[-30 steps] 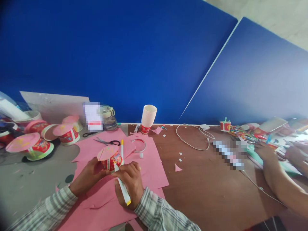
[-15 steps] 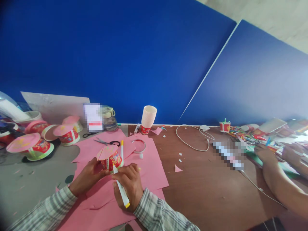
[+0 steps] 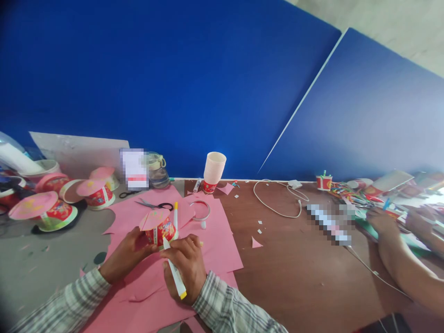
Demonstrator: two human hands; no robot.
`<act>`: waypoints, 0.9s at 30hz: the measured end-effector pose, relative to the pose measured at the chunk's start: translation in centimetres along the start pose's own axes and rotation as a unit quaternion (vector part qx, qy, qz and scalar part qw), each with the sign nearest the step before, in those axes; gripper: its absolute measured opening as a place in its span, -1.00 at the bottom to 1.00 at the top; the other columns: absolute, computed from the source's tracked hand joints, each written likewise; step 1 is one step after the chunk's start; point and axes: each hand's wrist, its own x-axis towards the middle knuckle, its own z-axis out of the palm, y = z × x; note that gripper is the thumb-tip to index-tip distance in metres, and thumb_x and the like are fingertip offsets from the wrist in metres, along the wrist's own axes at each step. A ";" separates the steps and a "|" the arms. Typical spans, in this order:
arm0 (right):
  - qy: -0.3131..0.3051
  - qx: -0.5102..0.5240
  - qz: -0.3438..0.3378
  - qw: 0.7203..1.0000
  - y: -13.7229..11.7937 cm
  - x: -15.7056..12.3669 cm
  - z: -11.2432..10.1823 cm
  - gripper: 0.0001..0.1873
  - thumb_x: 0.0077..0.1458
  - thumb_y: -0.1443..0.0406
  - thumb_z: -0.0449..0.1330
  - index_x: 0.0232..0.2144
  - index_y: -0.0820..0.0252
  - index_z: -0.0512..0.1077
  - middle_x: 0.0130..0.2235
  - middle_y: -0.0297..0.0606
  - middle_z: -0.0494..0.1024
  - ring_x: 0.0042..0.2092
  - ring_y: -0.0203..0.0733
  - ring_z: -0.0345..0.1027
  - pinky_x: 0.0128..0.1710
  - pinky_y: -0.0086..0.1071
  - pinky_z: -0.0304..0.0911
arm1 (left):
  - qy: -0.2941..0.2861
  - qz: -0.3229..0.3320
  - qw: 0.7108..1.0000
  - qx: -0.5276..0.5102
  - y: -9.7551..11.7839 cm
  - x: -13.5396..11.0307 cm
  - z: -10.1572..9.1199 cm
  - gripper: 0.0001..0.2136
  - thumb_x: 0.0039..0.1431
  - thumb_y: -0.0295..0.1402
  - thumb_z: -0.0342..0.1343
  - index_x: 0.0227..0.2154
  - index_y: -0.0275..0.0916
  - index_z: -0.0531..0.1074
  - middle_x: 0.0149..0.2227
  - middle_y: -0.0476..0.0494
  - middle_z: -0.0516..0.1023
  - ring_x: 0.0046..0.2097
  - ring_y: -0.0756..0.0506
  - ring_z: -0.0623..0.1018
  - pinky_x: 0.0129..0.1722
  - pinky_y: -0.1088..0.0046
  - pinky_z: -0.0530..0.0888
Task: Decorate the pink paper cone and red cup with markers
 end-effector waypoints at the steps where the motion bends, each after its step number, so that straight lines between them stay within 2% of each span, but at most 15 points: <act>1: 0.003 -0.002 0.000 1.000 0.0 0.0 0.0 -0.82 0.01 0.36 0.18 -0.26 0.10 0.40 -0.28 -0.31 0.46 -0.29 -0.18 0.38 -0.22 -0.16 0.27 | 0.002 0.001 1.000 -0.002 0.0 0.0 0.0 -0.65 -0.41 -0.03 0.18 -0.50 -0.11 0.44 -0.43 -0.04 0.57 -0.35 -0.21 0.51 -0.36 0.26 0.46; 9: 0.003 -0.003 -0.006 1.000 0.1 0.0 0.2 -0.81 0.00 0.36 0.18 -0.26 0.09 0.39 -0.28 -0.31 0.47 -0.30 -0.17 0.39 -0.23 -0.16 0.28 | 0.008 0.007 1.000 -0.021 0.0 0.0 0.0 -0.64 -0.44 -0.07 0.21 -0.48 -0.10 0.45 -0.42 -0.02 0.57 -0.34 -0.21 0.50 -0.32 0.23 0.45; 21: 0.002 0.000 -0.002 1.000 0.1 -0.1 0.1 -0.81 0.01 0.36 0.17 -0.25 0.08 0.39 -0.27 -0.31 0.46 -0.30 -0.18 0.38 -0.22 -0.16 0.27 | 0.006 0.003 1.000 -0.028 0.3 0.0 -0.1 -0.70 -0.45 -0.10 0.20 -0.55 -0.11 0.44 -0.51 0.02 0.53 -0.39 -0.20 0.50 -0.39 0.26 0.44; 27: 0.034 0.004 0.011 0.999 0.0 0.0 -0.1 -0.78 0.00 0.38 0.16 -0.24 0.08 0.40 -0.29 -0.31 0.45 -0.31 -0.17 0.36 -0.25 -0.17 0.31 | 0.001 -0.001 0.999 -0.040 0.1 0.0 -0.1 -0.62 -0.44 -0.10 0.20 -0.44 -0.11 0.45 -0.41 -0.02 0.57 -0.32 -0.22 0.51 -0.30 0.22 0.44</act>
